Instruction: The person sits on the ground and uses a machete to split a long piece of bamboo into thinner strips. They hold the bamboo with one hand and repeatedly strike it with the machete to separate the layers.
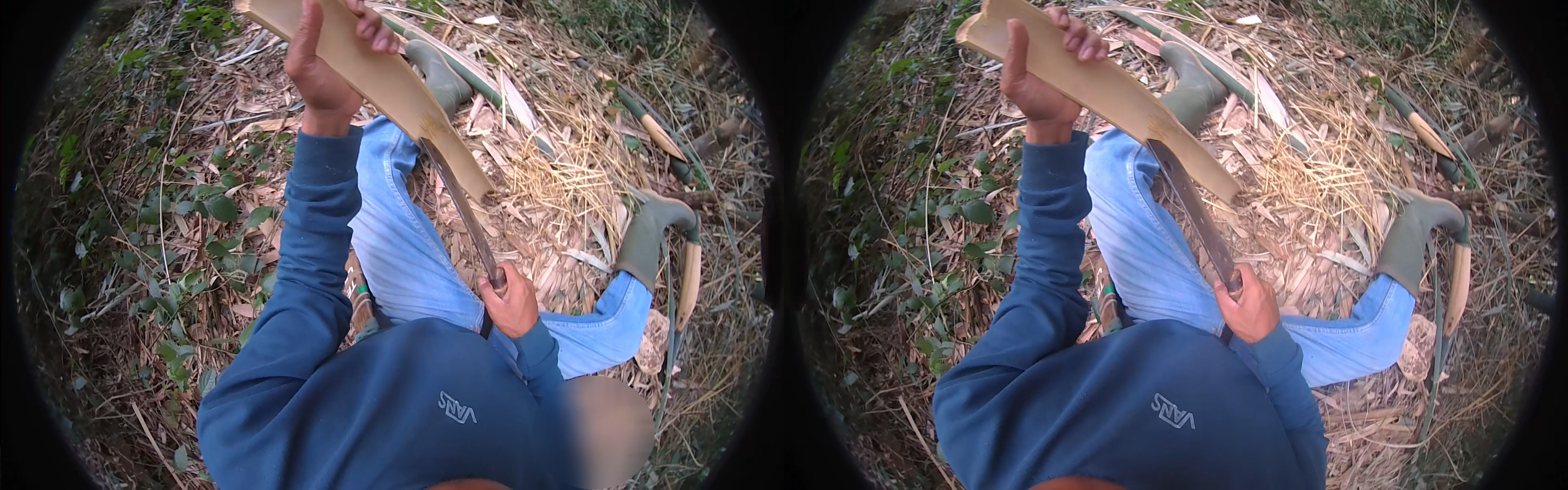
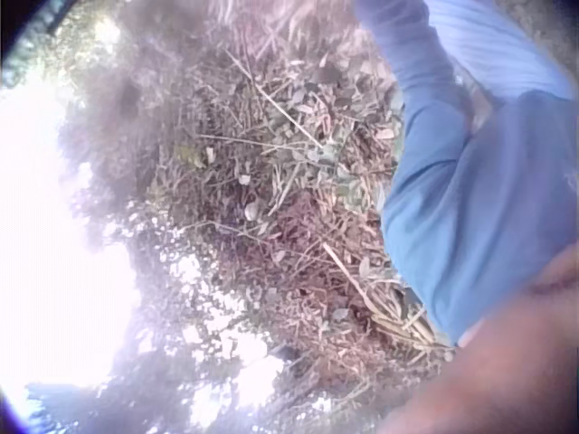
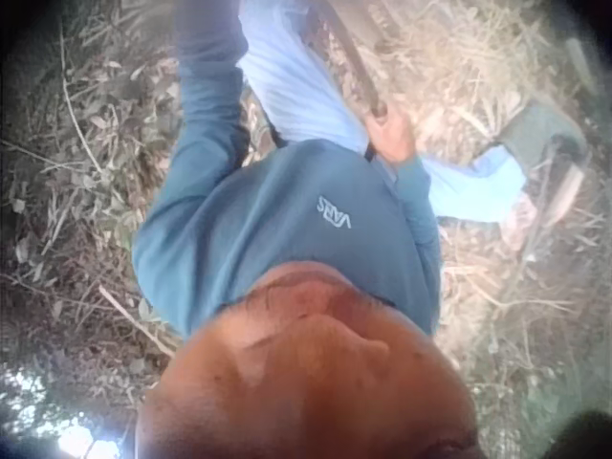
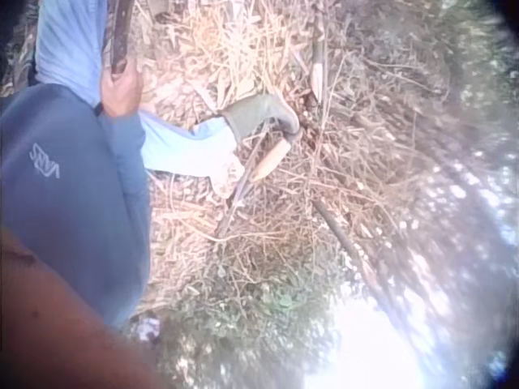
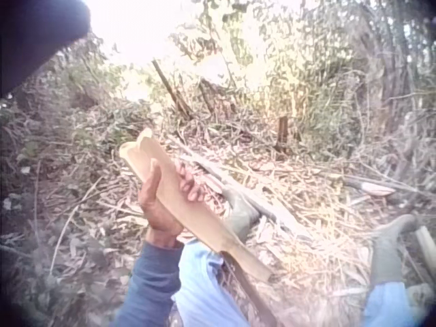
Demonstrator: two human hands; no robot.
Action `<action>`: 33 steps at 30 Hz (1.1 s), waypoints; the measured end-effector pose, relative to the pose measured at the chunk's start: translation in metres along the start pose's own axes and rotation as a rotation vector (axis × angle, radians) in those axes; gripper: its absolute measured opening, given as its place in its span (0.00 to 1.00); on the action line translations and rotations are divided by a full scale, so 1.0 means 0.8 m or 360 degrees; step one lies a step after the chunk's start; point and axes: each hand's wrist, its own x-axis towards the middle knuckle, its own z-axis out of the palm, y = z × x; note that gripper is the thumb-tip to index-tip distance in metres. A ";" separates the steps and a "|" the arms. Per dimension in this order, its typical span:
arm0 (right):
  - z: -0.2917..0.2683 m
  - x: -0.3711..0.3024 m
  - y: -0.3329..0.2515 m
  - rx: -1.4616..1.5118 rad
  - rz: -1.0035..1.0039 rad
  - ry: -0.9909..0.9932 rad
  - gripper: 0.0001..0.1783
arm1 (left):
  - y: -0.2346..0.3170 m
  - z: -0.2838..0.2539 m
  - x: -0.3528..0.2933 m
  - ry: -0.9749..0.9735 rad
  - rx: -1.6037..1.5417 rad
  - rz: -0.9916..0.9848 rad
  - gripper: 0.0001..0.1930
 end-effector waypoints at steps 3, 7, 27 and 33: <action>-0.012 -0.011 -0.007 -0.0085 -0.0010 -0.0088 0.14 | -0.003 0.002 -0.006 -0.0002 0.0091 0.0023 0.27; -0.012 -0.019 -0.033 -0.0104 0.0130 -0.0200 0.18 | 0.009 -0.022 -0.006 -0.0192 0.0237 0.0002 0.29; 0.026 -0.048 -0.045 0.0254 0.0253 -0.0042 0.17 | -0.015 0.036 -0.041 0.0144 0.0452 0.0296 0.27; -0.033 -0.048 -0.017 0.0134 0.0129 -0.0107 0.16 | -0.018 0.038 -0.025 -0.0341 0.0283 0.0043 0.29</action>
